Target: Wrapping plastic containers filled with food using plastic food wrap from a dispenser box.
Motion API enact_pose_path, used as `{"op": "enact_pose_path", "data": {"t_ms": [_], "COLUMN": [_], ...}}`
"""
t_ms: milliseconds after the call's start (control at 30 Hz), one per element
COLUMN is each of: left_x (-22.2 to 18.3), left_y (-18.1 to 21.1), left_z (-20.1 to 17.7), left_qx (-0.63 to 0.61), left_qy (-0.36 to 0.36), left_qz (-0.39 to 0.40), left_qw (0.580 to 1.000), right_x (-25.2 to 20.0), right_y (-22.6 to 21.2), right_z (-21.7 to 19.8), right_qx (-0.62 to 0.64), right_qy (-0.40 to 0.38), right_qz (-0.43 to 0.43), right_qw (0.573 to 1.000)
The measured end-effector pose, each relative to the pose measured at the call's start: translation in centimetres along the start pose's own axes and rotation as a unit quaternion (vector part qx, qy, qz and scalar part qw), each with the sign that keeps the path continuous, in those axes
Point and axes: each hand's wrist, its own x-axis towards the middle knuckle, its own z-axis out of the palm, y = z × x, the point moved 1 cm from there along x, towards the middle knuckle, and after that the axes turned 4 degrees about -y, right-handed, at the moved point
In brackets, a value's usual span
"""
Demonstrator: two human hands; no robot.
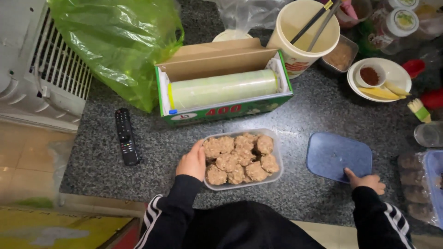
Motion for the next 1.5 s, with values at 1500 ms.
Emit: {"op": "enact_pose_path", "data": {"t_ms": [1500], "left_x": [15.9], "left_y": [-2.2], "left_z": [-12.2], "left_qx": [-0.119], "left_qy": [0.156], "left_qz": [-0.084], "left_qw": [0.977], "right_x": [-18.8], "right_y": [-38.5], "right_z": [-19.6], "right_qx": [0.294], "right_qy": [-0.139], "right_qz": [-0.359], "right_qw": [0.875]}}
